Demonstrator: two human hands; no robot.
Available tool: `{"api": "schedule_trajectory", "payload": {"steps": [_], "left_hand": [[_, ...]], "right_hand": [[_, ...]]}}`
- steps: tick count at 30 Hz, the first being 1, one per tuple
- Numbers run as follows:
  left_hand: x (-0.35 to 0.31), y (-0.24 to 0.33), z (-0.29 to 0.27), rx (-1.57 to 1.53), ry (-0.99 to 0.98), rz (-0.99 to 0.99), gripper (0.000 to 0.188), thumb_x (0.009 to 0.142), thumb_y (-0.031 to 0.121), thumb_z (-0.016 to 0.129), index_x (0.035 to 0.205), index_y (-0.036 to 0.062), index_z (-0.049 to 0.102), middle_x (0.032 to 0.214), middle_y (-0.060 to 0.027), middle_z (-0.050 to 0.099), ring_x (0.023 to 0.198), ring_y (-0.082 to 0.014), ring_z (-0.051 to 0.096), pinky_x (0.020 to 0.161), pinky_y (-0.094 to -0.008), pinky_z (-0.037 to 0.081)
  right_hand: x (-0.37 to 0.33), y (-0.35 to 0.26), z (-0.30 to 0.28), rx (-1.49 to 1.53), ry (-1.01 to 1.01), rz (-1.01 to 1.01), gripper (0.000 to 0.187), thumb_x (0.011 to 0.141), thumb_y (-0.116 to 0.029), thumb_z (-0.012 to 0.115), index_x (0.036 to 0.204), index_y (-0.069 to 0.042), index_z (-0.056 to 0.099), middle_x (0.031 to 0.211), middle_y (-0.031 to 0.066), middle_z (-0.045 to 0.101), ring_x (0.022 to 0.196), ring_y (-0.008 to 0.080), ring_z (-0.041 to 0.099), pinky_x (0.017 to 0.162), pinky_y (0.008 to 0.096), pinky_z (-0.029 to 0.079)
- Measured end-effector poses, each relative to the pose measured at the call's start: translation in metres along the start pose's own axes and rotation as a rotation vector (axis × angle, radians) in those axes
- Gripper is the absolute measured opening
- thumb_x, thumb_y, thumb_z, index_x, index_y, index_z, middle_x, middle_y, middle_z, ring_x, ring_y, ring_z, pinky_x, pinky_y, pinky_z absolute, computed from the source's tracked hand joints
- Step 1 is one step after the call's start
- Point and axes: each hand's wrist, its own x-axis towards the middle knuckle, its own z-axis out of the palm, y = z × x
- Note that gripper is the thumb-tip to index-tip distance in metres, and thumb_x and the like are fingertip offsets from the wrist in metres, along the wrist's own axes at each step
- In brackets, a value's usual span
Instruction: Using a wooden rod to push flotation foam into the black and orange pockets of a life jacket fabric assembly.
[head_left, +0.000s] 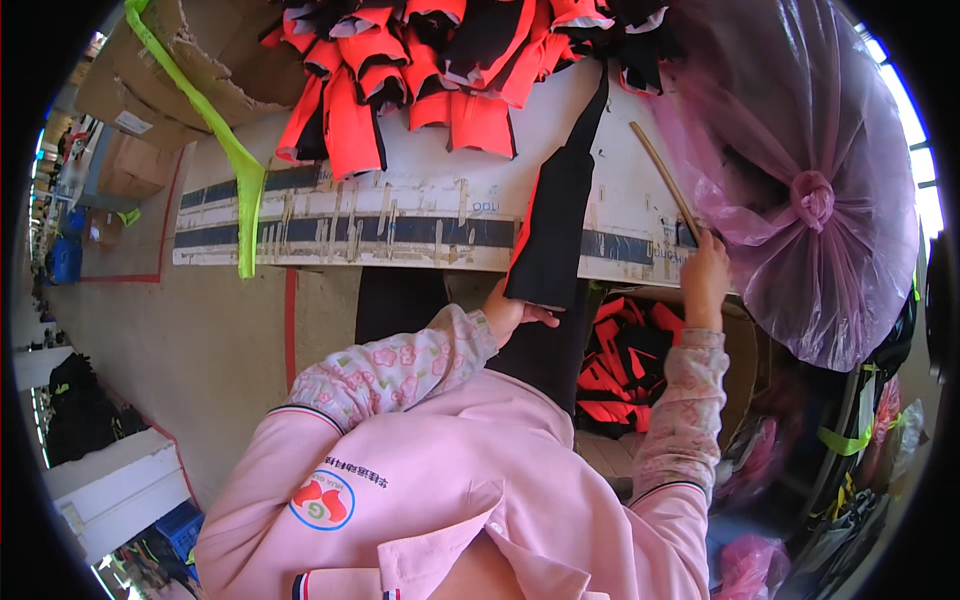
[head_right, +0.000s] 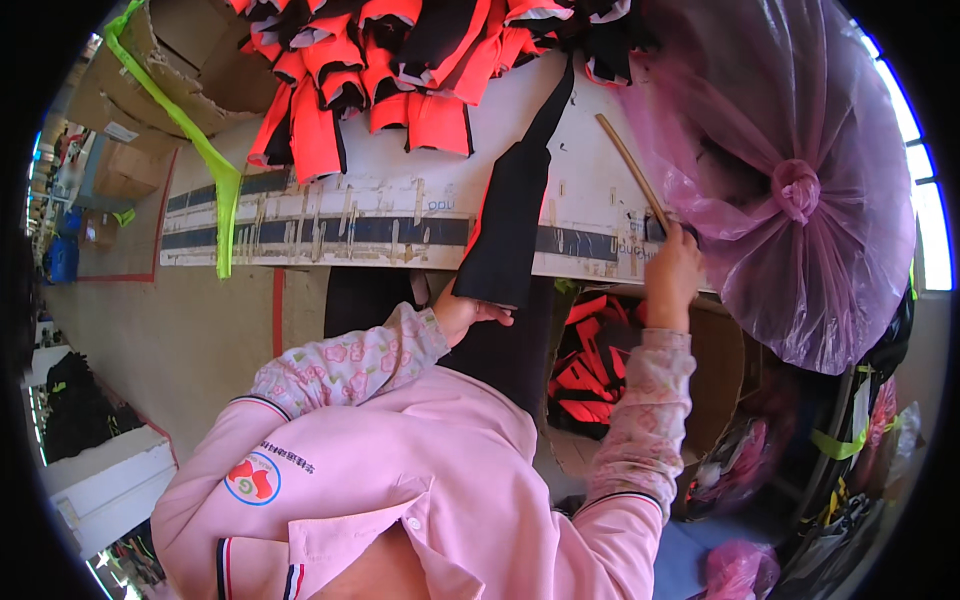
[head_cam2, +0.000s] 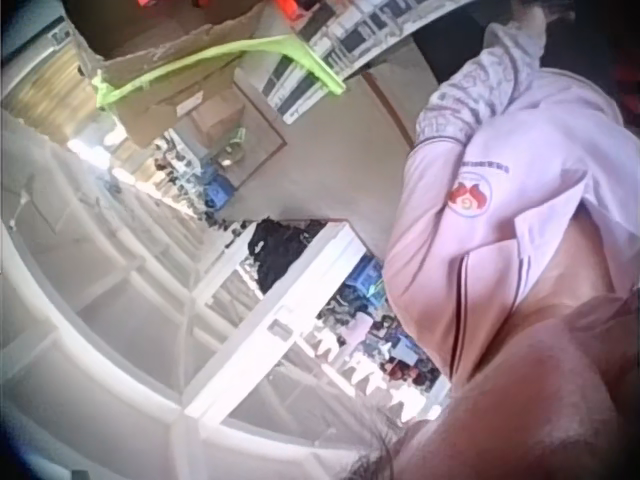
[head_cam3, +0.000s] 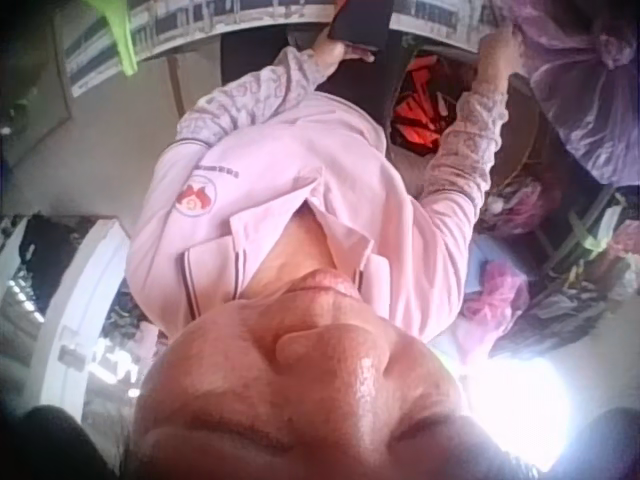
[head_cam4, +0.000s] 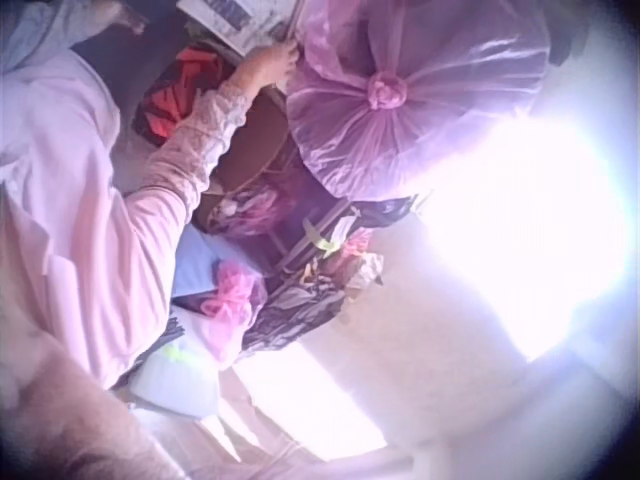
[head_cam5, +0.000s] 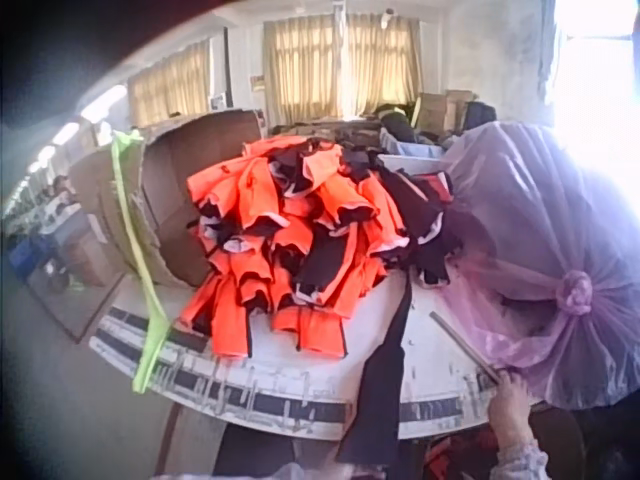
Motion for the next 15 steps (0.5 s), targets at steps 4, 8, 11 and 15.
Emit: {"api": "schedule_trajectory", "payload": {"steps": [4,8,11,15], "left_hand": [[0.004,-0.001,-0.002,-0.003,-0.004,0.017,0.031,0.095,0.026,0.038,0.108,0.0026,0.054,0.094,-0.0123,0.063,0.080,-0.0232,0.064,0.068,-0.0355,0.055],[0.005,-0.006,-0.003,-0.015,-0.035,0.039,0.029,0.094,0.024,0.039,0.107,0.0026,0.055,0.095,-0.0125,0.063,0.080,-0.0230,0.064,0.068,-0.0353,0.055],[0.000,0.000,0.002,-0.019,-0.027,0.026,0.029,0.094,0.023,0.040,0.106,0.0021,0.055,0.095,-0.0127,0.063,0.078,-0.0234,0.064,0.068,-0.0353,0.054],[0.000,-0.003,0.004,-0.080,0.016,0.070,0.026,0.092,0.023,0.045,0.101,0.0029,0.058,0.091,-0.0119,0.063,0.074,-0.0227,0.064,0.066,-0.0350,0.054]], "right_hand": [[-0.004,0.029,0.001,-0.192,-0.101,-0.017,0.021,0.080,-0.010,0.052,0.101,-0.008,0.051,0.097,0.0105,0.057,0.094,0.0320,0.057,0.073,0.0433,0.049],[-0.003,0.037,0.004,-0.142,-0.048,-0.107,0.013,0.083,-0.010,0.050,0.095,-0.005,0.050,0.092,0.0120,0.056,0.089,0.0312,0.058,0.068,0.0417,0.050],[-0.022,0.044,0.000,0.043,0.000,-0.185,0.010,0.087,-0.010,0.047,0.093,-0.003,0.049,0.086,0.0131,0.057,0.082,0.0272,0.059,0.062,0.0399,0.048],[-0.096,0.024,-0.054,0.950,-0.331,-0.021,0.013,0.094,-0.013,0.041,0.094,-0.004,0.050,0.055,0.0034,0.048,0.045,0.0116,0.044,0.043,0.0266,0.036]]}}
